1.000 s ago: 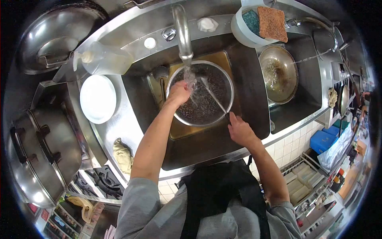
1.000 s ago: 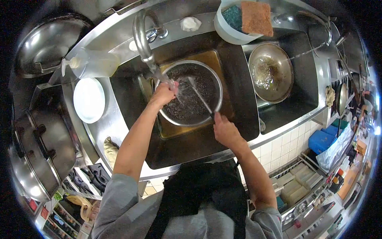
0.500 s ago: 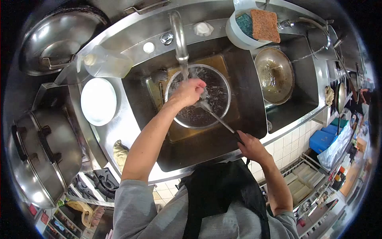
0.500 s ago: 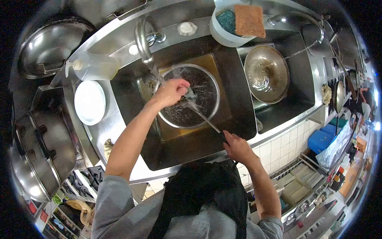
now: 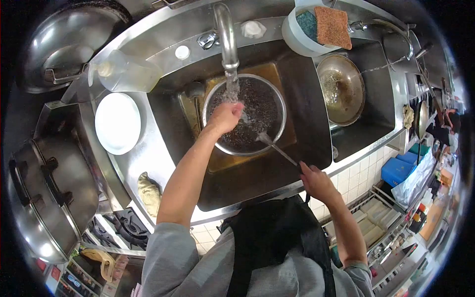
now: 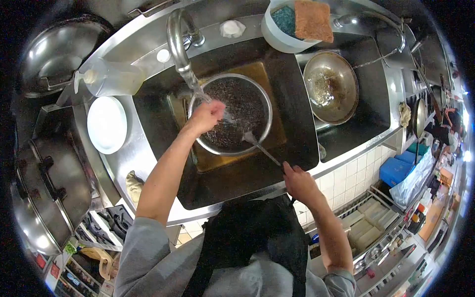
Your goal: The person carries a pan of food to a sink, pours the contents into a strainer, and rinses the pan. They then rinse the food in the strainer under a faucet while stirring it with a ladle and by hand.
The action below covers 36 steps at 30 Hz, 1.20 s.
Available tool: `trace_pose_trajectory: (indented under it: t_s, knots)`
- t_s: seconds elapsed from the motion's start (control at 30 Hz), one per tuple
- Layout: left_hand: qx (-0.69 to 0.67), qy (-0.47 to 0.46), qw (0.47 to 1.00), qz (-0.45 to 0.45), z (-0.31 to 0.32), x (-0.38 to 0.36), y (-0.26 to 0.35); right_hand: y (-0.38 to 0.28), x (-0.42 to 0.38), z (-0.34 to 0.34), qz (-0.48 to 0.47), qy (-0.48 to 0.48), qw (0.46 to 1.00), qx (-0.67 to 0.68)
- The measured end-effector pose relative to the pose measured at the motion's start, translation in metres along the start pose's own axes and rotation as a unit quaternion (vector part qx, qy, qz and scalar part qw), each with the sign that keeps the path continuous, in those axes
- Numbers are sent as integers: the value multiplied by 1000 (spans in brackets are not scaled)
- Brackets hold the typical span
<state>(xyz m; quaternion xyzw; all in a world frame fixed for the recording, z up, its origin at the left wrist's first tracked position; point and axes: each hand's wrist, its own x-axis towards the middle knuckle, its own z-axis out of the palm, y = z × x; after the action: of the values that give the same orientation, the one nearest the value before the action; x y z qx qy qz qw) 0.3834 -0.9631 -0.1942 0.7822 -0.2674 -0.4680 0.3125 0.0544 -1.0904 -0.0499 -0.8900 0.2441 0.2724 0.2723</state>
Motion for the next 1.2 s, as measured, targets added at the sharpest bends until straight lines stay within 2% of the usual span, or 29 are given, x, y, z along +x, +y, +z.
trace_pose_trajectory:
  t_s: [0.07,0.13,0.17,0.2,0.23,0.27,0.33,0.37,0.4,0.47,0.5,0.57,0.6,0.67,0.9,0.97,1.2]
  knots:
    - [-18,9,1000,-3,1,-14,-7,-10,22,12,26,1,1000,-8]
    - [-49,187,980,-45,9,-39,-17,-14,37,23,32,57,998,17]
    - [-91,285,954,-4,32,-30,-70,-16,44,27,38,66,997,20]
    - [-91,285,954,-3,43,-34,-95,-18,51,30,38,68,997,20]
    - [-86,337,935,-64,53,-43,-114,-20,56,32,28,85,995,42]
    - [-80,388,909,-126,52,-59,-107,-21,62,34,18,101,993,63]
    - [-125,295,928,-188,50,-94,-67,-27,76,35,-1,105,991,79]
    - [-155,208,951,-169,60,-91,-93,-28,83,35,-17,112,989,94]
    - [-147,177,954,-191,76,-90,-114,-28,90,36,-21,111,989,94]
    - [-196,182,929,-256,78,-95,-97,-28,99,37,-102,114,979,133]
    - [-196,183,929,-255,82,-92,-103,-27,100,38,-103,114,979,132]
    - [-318,224,885,-256,97,-83,-120,-27,99,36,-141,100,976,132]
    - [-320,224,884,-256,100,-81,-125,-27,96,33,-142,100,976,130]
    - [-310,223,880,-283,99,-76,-126,-34,85,22,-106,32,986,122]
    - [-338,201,879,-271,85,-81,-110,-14,43,27,-75,-10,993,95]
    - [-399,192,843,-306,73,-89,-88,-11,31,22,-48,-40,995,82]
    - [-400,186,844,-305,79,-86,-98,20,12,17,-22,-13,999,46]
